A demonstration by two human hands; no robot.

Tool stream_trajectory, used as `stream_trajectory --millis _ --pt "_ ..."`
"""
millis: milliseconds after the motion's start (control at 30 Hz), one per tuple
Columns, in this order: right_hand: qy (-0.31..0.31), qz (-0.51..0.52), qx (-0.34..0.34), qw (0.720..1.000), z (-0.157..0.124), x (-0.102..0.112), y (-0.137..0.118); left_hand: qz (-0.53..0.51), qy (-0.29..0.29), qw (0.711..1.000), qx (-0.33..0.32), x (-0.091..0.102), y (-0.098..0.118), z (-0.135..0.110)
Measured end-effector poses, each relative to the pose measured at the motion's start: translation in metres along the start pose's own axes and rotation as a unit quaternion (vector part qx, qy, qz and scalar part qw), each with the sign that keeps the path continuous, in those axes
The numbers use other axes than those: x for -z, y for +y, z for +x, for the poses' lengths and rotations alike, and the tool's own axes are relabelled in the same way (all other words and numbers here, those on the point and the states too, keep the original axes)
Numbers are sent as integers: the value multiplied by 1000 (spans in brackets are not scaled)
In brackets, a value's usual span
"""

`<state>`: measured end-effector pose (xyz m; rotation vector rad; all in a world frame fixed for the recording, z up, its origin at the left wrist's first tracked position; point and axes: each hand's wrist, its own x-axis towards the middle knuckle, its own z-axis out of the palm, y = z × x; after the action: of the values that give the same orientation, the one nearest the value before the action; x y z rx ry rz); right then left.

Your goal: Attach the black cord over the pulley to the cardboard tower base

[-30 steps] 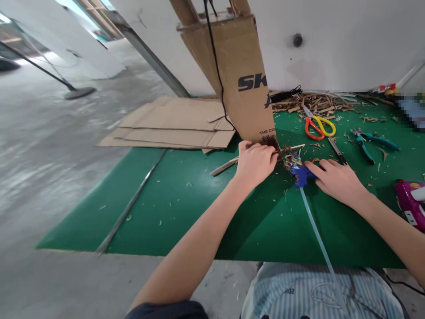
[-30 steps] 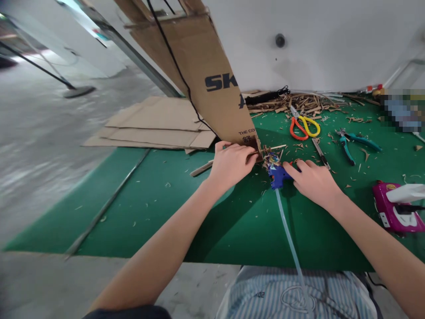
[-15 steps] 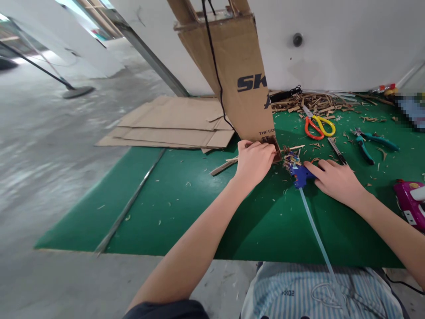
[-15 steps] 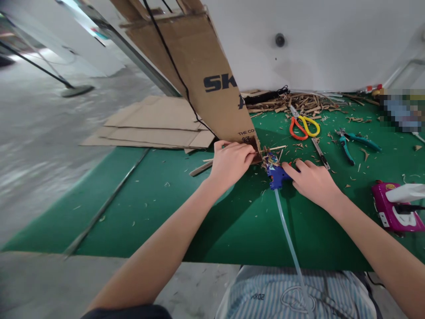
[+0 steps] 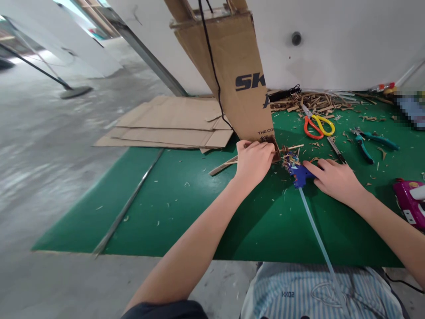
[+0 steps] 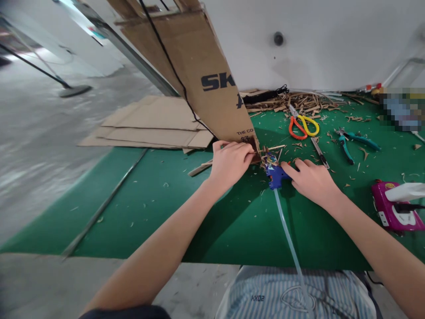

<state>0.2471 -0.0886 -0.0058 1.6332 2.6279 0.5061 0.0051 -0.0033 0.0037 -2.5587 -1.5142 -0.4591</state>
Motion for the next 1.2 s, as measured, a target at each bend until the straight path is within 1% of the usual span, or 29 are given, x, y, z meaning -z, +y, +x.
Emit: stream_trajectory --millis 100,200,333,433,600,767,833,1000,1100,1200 --pt "4 -1 -9 1000 0 0 0 -2 -2 1000 3 -1 0 0" --pt "6 -2 0 1000 -1 0 0 -2 1 1000 5 -2 -1 0" --pt "6 -4 -11 1000 -1 -1 0 2 0 1000 10 -1 -1 0" --pt "6 -4 6 1000 0 0 0 11 -11 1000 0 2 -1 -1" --pt "-6 1 -1 1000 1 1 0 13 -21 999 -21 5 -2 -2" --pt "-5 11 -13 1000 0 -1 1 4 -25 1000 -8 5 -1 -1" --pt "-5 14 -4 1000 0 -1 2 2 -26 1000 -6 5 -1 -1" --pt "-4 15 -10 1000 0 -1 2 -7 -15 1000 -6 4 -3 -1" --pt "-5 12 3 1000 1 -1 2 -4 -10 1000 -6 3 -4 -1" --pt "1 10 -8 1000 0 -2 2 0 -6 1000 0 2 -3 -1"
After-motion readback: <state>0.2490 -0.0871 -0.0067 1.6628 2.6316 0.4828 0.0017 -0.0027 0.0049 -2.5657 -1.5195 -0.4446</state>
